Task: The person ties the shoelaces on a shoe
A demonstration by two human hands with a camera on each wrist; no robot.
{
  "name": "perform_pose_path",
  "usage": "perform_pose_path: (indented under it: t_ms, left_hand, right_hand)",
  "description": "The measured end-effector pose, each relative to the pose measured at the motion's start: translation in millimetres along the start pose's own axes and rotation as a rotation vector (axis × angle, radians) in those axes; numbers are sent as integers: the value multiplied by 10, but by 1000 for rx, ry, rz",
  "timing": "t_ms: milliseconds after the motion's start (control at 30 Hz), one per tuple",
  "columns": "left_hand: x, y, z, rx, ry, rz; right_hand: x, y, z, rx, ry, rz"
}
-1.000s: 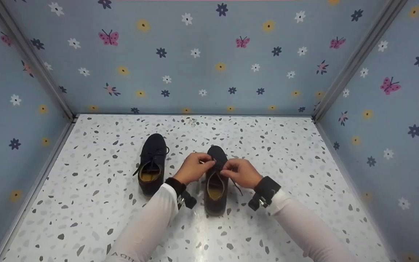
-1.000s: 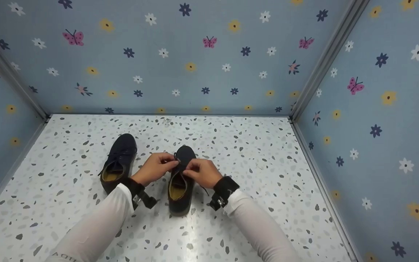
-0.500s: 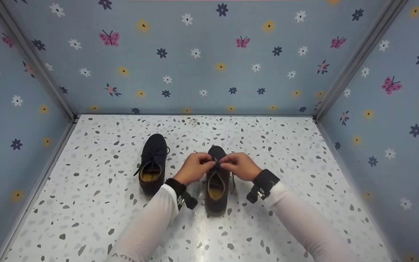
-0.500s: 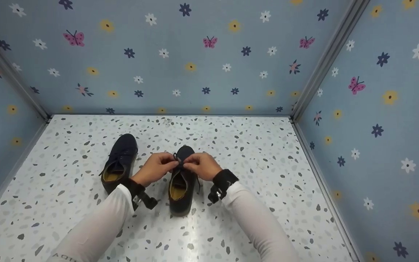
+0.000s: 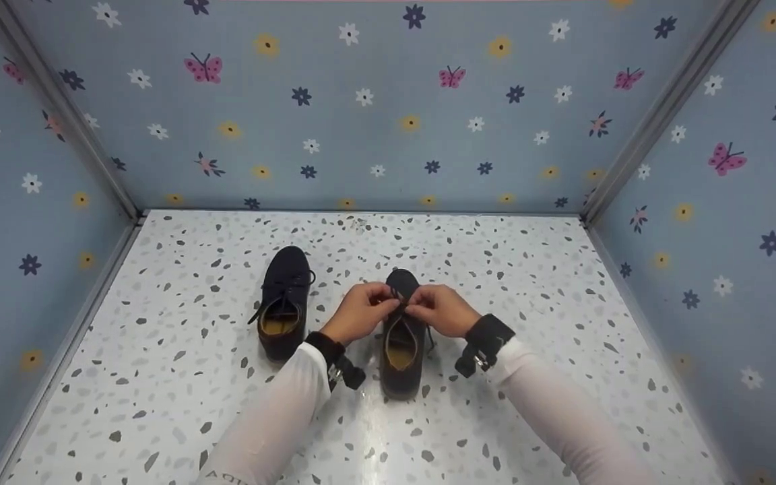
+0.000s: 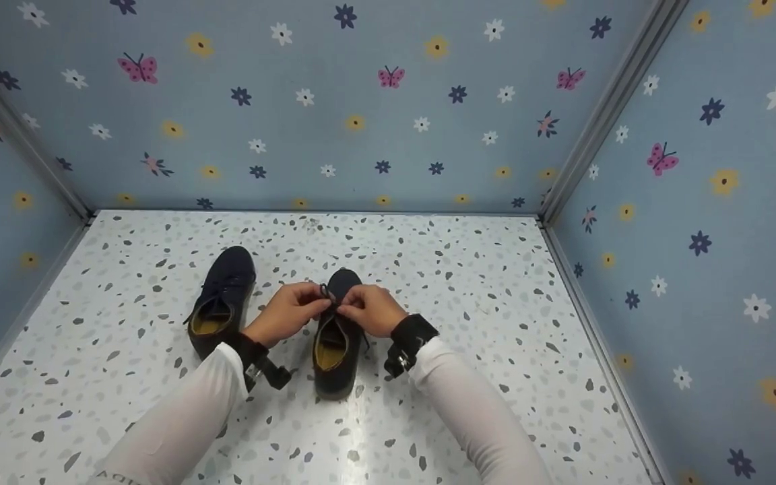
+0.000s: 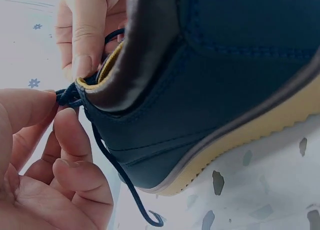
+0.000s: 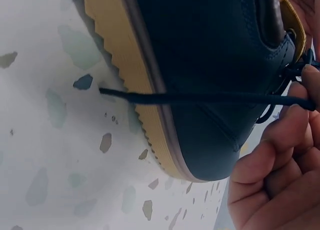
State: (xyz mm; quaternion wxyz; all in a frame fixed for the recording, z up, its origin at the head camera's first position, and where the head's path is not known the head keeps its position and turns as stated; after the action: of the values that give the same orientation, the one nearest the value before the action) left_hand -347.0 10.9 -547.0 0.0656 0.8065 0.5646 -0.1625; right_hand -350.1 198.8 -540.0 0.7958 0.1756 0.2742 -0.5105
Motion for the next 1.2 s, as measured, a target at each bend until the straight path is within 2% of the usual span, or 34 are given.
perform_pose_path:
  t_ms: [233, 467, 633, 767, 967, 1200]
  left_hand:
    - [23, 10, 3, 9, 3, 39]
    - [29, 11, 15, 12, -25, 46]
    - [33, 25, 4, 53, -77, 59]
    - [32, 50, -9, 80, -126, 71]
    - [41, 101, -18, 136, -202, 60]
    - [41, 164, -26, 201, -221, 28]
  right_hand:
    - [2, 40, 15, 11, 22, -89]
    - [4, 57, 65, -59, 164, -138]
    - [-22, 54, 94, -94, 232, -152]
    - [-22, 63, 130, -135, 339, -196]
    - [60, 120, 135, -207, 495, -341]
    - [217, 171, 58, -365, 611, -533]
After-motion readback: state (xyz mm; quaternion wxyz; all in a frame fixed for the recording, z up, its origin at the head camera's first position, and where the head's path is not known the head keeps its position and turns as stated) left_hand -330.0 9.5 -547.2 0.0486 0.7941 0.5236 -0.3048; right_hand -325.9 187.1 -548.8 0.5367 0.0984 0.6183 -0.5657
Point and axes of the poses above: each hand's wrist, its own y-axis away from the middle knuckle, its own x-axis out of the palm, z = x × y, the point moved 4 cm from there along -y, towards the middle knuckle, and after that the axes turned 2 degrees about -y, right-handed, at the moved point
